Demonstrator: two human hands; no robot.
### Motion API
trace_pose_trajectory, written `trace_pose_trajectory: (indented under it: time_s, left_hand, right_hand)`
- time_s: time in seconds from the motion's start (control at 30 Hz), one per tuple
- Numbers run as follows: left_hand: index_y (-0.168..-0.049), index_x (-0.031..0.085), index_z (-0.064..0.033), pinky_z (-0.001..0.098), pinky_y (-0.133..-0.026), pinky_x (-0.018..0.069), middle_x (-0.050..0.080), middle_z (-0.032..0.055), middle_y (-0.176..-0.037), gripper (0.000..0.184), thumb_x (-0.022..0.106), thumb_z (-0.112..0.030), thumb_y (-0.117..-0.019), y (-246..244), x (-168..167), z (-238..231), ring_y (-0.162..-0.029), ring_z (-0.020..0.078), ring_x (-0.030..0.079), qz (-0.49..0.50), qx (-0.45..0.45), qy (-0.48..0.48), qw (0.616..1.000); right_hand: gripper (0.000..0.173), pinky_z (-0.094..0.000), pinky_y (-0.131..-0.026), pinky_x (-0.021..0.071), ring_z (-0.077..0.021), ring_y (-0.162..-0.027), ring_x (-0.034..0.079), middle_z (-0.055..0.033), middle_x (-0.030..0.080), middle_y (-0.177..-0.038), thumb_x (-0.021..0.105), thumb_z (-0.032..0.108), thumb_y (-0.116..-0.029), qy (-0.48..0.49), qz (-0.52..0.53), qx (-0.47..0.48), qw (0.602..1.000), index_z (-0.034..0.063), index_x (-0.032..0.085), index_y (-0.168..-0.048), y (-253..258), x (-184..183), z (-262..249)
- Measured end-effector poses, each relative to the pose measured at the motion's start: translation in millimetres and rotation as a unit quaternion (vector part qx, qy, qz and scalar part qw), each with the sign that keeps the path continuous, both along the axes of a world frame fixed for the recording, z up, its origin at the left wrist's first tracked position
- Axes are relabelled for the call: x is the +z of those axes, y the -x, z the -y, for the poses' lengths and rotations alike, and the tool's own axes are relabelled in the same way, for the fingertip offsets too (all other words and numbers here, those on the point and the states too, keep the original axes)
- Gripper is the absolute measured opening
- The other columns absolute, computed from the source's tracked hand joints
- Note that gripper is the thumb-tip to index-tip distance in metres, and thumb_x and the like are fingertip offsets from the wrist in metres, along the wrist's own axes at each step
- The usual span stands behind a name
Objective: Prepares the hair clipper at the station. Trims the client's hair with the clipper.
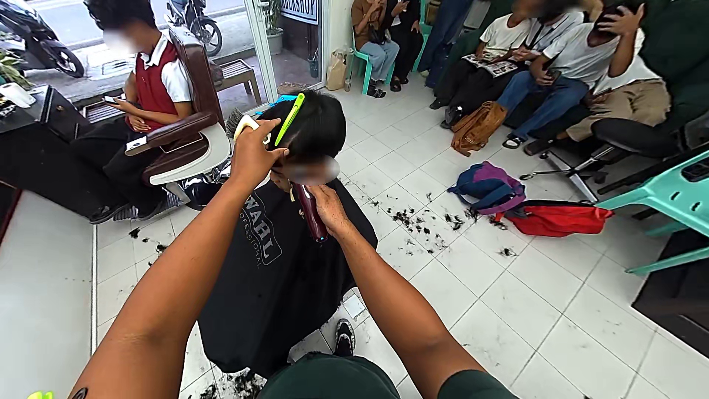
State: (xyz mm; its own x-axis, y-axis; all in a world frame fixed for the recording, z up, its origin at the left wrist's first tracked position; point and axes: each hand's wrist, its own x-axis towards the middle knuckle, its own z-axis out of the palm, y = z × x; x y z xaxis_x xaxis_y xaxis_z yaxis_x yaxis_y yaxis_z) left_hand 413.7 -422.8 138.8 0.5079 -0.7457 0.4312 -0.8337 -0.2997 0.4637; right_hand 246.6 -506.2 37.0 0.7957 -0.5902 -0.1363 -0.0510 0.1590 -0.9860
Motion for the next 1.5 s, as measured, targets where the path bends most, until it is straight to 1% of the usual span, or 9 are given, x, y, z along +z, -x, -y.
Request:
trace_pose_trajectory:
  time_s: [0.07,0.23,0.4,0.87,0.97,1.1,1.37,1.43,1.5]
  left_hand:
    - [-0.141,0.062,-0.0062,0.0552,-0.106,0.0454,0.062,0.0187,-0.140,0.058,0.082,-0.019,-0.0881,0.5,-0.5,0.4,-0.123,0.0376,0.061,0.001,0.004,-0.001,1.000]
    - [-0.141,0.061,-0.0062,0.0549,-0.108,0.0447,0.062,0.0187,-0.140,0.058,0.082,-0.019,-0.0885,-0.5,-0.2,0.0,-0.125,0.0372,0.060,0.003,0.001,-0.005,1.000]
    - [-0.141,0.062,-0.0068,0.0534,-0.108,0.0447,0.062,0.0182,-0.140,0.058,0.082,-0.019,-0.0884,-0.4,-0.6,0.6,-0.124,0.0364,0.061,0.006,0.008,-0.005,1.000]
    - [-0.142,0.061,-0.0078,0.0514,-0.110,0.0430,0.061,0.0163,-0.142,0.058,0.082,-0.020,-0.0889,-0.1,0.0,0.7,-0.127,0.0343,0.060,0.007,0.005,-0.009,1.000]
    - [-0.143,0.061,-0.0069,0.0519,-0.108,0.0457,0.060,0.0186,-0.143,0.058,0.081,-0.020,-0.0895,0.1,1.2,-0.8,-0.126,0.0350,0.060,-0.009,0.001,-0.016,1.000]
    - [-0.144,0.059,-0.0081,0.0477,-0.099,0.0509,0.059,0.0174,-0.143,0.059,0.080,-0.022,-0.0902,-1.0,0.7,-1.2,-0.115,0.0314,0.064,-0.005,0.005,-0.025,1.000]
    - [-0.144,0.059,-0.0088,0.0472,-0.101,0.0492,0.059,0.0168,-0.143,0.060,0.080,-0.022,-0.0901,0.0,1.9,-1.4,-0.119,0.0314,0.063,-0.005,0.016,-0.031,0.999]
    - [-0.144,0.059,-0.0084,0.0467,-0.100,0.0497,0.059,0.0171,-0.144,0.060,0.080,-0.021,-0.0900,0.8,2.2,-1.1,-0.118,0.0312,0.063,-0.008,0.017,-0.030,0.999]
    - [-0.144,0.059,-0.0087,0.0464,-0.100,0.0501,0.059,0.0172,-0.143,0.060,0.081,-0.021,-0.0898,0.2,1.7,-1.1,-0.117,0.0308,0.063,-0.007,0.019,-0.030,0.999]
  right_hand:
    - [0.049,-0.0424,-0.070,0.0587,-0.0248,-0.076,0.066,-0.0164,0.065,-0.095,0.038,0.044,-0.1110,-0.001,0.018,-0.006,1.000,0.0018,0.059,-0.123,0.1,-1.1,-1.4]
    - [0.050,-0.0401,-0.068,0.0574,-0.0238,-0.072,0.064,-0.0155,0.064,-0.089,0.039,0.046,-0.1107,-0.003,-0.020,-0.002,1.000,0.0011,0.061,-0.115,2.2,0.0,0.6]
    - [0.048,-0.0394,-0.066,0.0586,-0.0227,-0.071,0.066,-0.0145,0.066,-0.091,0.037,0.044,-0.1113,0.002,0.025,-0.010,1.000,0.0030,0.060,-0.121,4.1,-3.4,0.4]
    - [0.048,-0.0369,-0.063,0.0591,-0.0202,-0.068,0.065,-0.0117,0.065,-0.090,0.035,0.044,-0.1116,-0.052,0.042,-0.016,0.998,0.0037,0.061,-0.118,9.1,-3.3,7.1]
    - [0.045,-0.0368,-0.068,0.0610,-0.0187,-0.073,0.068,-0.0106,0.067,-0.093,0.037,0.040,-0.1112,-0.016,0.057,0.023,0.998,0.0029,0.061,-0.121,12.2,-10.0,8.2]
    - [0.042,-0.0366,-0.068,0.0601,-0.0195,-0.072,0.067,-0.0130,0.068,-0.091,0.047,0.036,-0.1100,-0.008,-0.033,0.103,0.994,-0.0014,0.064,-0.116,13.5,-15.8,6.8]
    - [0.045,-0.0401,-0.072,0.0615,-0.0225,-0.075,0.070,-0.0149,0.069,-0.090,0.046,0.039,-0.1100,-0.028,0.000,0.026,0.999,-0.0032,0.064,-0.110,-7.1,-10.9,1.1]
    - [0.041,-0.0393,-0.073,0.0615,-0.0220,-0.077,0.070,-0.0152,0.068,-0.093,0.050,0.036,-0.1088,-0.025,0.027,0.033,0.999,-0.0033,0.060,-0.118,-7.1,-11.5,-0.4]
    - [0.050,-0.0395,-0.075,0.0602,-0.0223,-0.080,0.068,-0.0168,0.066,-0.101,0.069,0.022,-0.0967,-0.009,0.045,0.081,0.996,-0.0024,0.049,-0.135,-1.6,-13.8,-3.6]
